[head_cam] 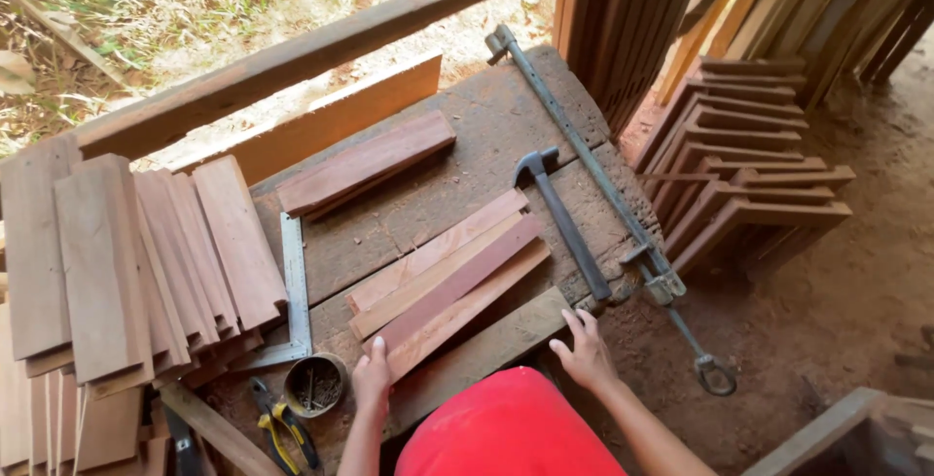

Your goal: The person carries a small wooden chair frame across the workshop, then sorts and arranges wooden slats and boards on a workbench, aligning them into a stack. They then pick up a chisel and work on the edge of a slat while holding it steady on the bench.

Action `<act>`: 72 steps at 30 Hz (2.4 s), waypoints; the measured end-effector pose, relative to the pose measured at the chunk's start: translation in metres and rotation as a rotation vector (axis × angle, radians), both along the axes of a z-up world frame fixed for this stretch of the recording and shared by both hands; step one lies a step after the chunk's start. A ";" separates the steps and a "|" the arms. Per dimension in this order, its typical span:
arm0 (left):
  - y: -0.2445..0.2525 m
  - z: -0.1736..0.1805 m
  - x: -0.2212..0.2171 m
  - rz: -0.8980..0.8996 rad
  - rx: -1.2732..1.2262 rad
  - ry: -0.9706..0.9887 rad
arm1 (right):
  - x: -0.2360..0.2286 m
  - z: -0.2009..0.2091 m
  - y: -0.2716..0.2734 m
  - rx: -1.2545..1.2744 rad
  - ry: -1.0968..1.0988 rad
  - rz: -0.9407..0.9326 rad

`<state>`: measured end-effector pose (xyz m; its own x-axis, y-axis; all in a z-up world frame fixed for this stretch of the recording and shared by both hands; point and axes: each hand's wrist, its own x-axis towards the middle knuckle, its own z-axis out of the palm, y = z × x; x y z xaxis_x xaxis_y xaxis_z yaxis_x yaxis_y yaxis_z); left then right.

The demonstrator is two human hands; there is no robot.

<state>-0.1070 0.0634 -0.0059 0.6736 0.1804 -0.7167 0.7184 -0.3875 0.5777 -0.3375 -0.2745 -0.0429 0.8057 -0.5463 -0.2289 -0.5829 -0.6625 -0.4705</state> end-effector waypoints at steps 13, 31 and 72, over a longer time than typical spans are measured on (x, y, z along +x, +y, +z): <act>0.009 -0.063 -0.025 -0.140 0.298 -0.348 | 0.011 -0.049 0.013 0.215 -0.375 -0.472; -0.018 -0.041 -0.080 -1.342 0.448 -0.833 | -0.003 -0.041 0.014 0.450 -0.172 -0.633; -0.305 0.134 -0.078 -0.716 -1.064 -0.194 | 0.041 0.079 -0.184 0.402 -0.340 -0.703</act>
